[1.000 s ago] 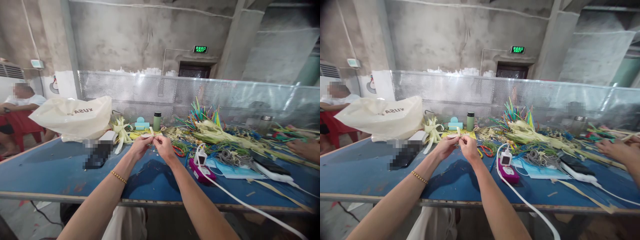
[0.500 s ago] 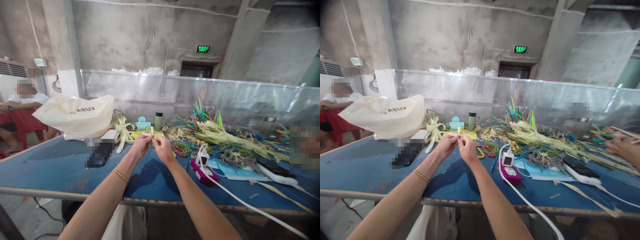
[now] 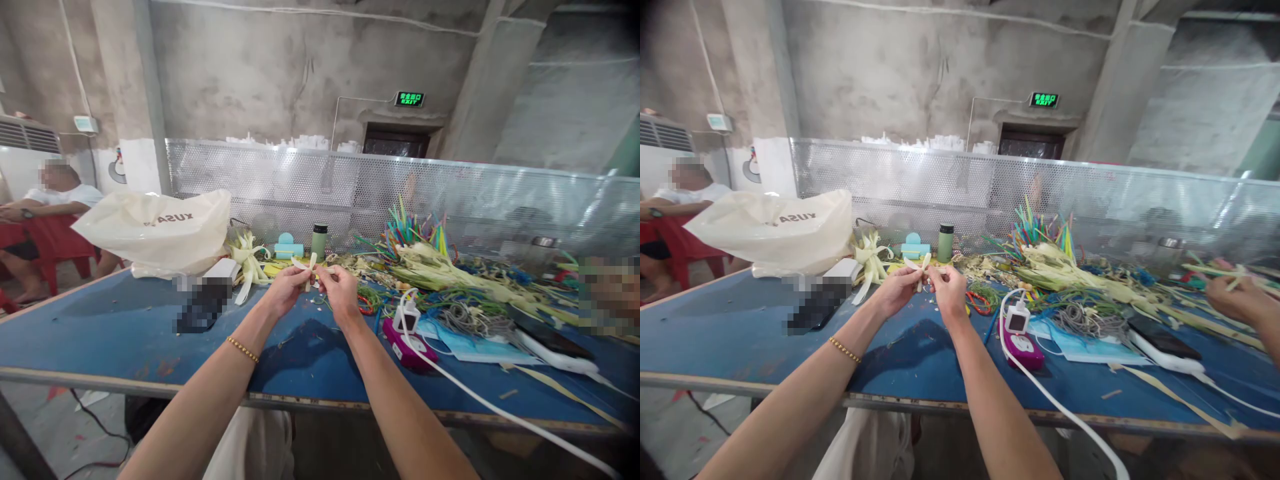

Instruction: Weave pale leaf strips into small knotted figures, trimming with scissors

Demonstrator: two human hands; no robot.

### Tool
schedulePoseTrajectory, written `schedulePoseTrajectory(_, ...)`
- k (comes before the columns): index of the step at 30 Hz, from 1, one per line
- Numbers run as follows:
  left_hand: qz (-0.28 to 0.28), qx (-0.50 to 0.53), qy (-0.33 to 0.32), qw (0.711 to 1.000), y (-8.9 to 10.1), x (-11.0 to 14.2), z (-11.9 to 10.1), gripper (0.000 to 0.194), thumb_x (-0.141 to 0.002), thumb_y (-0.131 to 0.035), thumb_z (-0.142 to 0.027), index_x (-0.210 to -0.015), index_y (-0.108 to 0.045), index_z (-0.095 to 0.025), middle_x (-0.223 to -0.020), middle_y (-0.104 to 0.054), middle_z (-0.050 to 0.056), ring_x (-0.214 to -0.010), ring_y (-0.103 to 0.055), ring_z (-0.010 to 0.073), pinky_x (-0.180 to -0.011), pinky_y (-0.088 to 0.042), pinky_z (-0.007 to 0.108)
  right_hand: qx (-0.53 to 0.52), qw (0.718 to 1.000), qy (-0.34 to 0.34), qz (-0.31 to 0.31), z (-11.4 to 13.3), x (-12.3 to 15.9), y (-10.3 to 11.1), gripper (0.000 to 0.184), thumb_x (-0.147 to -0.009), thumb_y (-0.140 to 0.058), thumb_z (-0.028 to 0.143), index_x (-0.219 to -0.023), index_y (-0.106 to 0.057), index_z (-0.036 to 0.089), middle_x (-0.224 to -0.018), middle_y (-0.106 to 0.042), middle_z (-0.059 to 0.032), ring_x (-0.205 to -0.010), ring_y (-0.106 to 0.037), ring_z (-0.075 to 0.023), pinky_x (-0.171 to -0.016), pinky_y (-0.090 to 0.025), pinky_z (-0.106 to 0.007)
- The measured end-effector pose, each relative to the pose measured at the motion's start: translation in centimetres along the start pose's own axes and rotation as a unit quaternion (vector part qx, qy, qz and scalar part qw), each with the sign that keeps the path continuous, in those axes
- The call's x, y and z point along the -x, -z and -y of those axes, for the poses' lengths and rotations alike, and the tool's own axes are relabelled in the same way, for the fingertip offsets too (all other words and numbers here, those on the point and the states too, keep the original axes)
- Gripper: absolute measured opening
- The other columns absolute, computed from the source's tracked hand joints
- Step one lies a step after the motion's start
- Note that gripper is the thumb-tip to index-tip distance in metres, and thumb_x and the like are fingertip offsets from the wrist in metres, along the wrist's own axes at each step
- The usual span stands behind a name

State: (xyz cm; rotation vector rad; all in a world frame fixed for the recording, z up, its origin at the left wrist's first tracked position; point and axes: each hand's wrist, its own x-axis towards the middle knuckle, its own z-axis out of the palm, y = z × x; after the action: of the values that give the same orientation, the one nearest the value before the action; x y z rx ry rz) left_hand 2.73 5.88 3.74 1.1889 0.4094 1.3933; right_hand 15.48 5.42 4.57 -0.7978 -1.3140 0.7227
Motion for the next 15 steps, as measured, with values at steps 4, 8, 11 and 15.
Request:
schedulePoseTrajectory(4,-0.027,-0.055,-0.034,0.998,0.1,-0.1,0.2,0.030,-0.063,-0.083,-0.035,-0.075,-0.072,-0.011,-0.069,-0.064,0.005,-0.062,-0.052,0.0116,-0.058,-0.036,0.024,0.075,0.996,0.035,-0.012,0.0,0.0,0.1,0.034,-0.072,-0.065,0.052,-0.067,-0.058,0.019,-0.055,-0.059,-0.0006,-0.046,-0.049,-0.0134,-0.047,-0.039,-0.026)
schedulePoseTrajectory(8,-0.035,-0.129,-0.054,0.990,0.5,-0.3,0.6,0.028,-0.065,-0.081,-0.037,-0.069,-0.071,-0.011,-0.066,-0.063,0.004,-0.059,-0.049,0.0107,-0.056,-0.033,0.024,0.112,0.993,0.045,-0.011,-0.7,-0.2,0.3,0.032,-0.075,-0.061,0.050,-0.067,-0.058,0.019,-0.054,-0.059,-0.0007,-0.047,-0.051,-0.0143,-0.049,-0.041,-0.027)
schedulePoseTrajectory(11,-0.019,-0.153,-0.060,0.986,0.7,-0.2,0.7,0.026,-0.068,-0.079,-0.036,-0.067,-0.071,-0.012,-0.065,-0.063,0.004,-0.060,-0.049,0.0109,-0.059,-0.035,0.024,0.148,0.987,0.051,-0.025,-1.2,-0.4,0.4,0.032,-0.075,-0.059,0.049,-0.065,-0.057,0.019,-0.055,-0.061,-0.0018,-0.054,-0.055,-0.0158,-0.053,-0.042,-0.026)
schedulePoseTrajectory(15,-0.018,-0.163,-0.060,0.985,0.5,0.0,0.5,0.022,-0.069,-0.077,-0.033,-0.066,-0.071,-0.012,-0.063,-0.064,0.003,-0.059,-0.049,0.0109,-0.059,-0.034,0.025,0.176,0.982,0.053,-0.041,-1.5,-0.5,0.5,0.031,-0.075,-0.057,0.048,-0.064,-0.056,0.019,-0.055,-0.062,-0.0025,-0.059,-0.057,-0.0168,-0.054,-0.041,-0.025)
